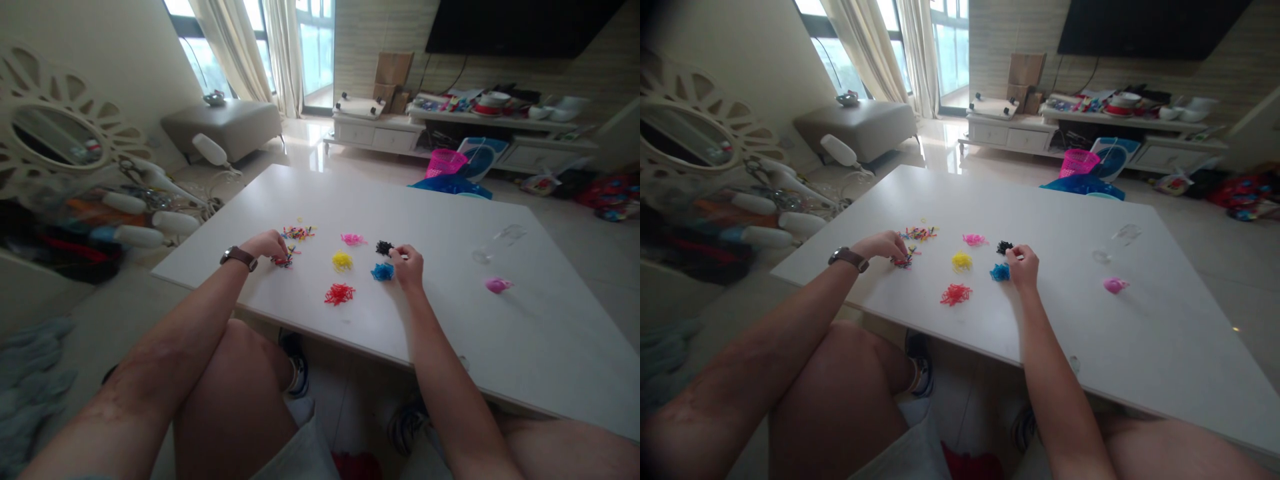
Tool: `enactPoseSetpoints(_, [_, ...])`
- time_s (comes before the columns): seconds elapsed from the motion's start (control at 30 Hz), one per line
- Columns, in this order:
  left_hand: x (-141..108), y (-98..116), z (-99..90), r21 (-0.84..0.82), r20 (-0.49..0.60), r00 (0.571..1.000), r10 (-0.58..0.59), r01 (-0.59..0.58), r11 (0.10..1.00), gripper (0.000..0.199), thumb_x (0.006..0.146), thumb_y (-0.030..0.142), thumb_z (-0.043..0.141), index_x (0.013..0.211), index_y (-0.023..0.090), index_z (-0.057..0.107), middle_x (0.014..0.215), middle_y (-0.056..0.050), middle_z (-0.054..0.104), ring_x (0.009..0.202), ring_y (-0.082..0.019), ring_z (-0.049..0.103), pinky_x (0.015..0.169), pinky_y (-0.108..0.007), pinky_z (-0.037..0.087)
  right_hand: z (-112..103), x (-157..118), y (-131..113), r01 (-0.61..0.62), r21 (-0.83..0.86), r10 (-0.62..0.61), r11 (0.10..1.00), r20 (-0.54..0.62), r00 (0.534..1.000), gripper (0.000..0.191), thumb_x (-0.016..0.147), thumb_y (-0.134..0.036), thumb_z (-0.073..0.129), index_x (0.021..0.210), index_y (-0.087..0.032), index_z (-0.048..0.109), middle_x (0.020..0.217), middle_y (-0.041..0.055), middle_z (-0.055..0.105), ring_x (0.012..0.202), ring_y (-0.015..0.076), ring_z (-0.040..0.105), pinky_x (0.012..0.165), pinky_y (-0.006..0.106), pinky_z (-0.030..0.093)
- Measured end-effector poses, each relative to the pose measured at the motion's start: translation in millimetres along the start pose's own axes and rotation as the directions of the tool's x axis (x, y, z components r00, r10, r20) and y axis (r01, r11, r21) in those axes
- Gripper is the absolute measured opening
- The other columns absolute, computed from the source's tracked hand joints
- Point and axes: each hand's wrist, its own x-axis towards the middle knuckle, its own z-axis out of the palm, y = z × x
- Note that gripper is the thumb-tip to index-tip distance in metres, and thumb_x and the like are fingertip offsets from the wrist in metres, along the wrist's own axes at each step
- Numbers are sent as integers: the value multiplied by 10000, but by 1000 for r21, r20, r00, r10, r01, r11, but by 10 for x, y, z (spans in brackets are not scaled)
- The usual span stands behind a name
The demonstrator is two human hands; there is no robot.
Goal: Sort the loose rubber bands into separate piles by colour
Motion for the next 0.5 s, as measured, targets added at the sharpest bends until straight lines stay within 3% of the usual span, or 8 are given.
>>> enactPoseSetpoints(0.3, [-1,-32,-13,48,116,993,-21,16,999,154,422,212,798,559,189,731,612,-61,694,640,-181,610,505,-207,375,-15,-1,5,14,-16,-14,1000,-6,1000,200,782,-379,597,627,-255,580,724,17,628,741,205,609,755,401,565])
enactPoseSetpoints(0.5, [38,-21,52,108,94,995,-38,28,994,108,424,171,749,490,173,663,542,-63,646,607,-185,582,506,-222,380,0,1,23,9,-10,-9,1000,-3,1000,188,773,-379,602,634,-254,585,726,22,636,743,212,615,760,418,566])
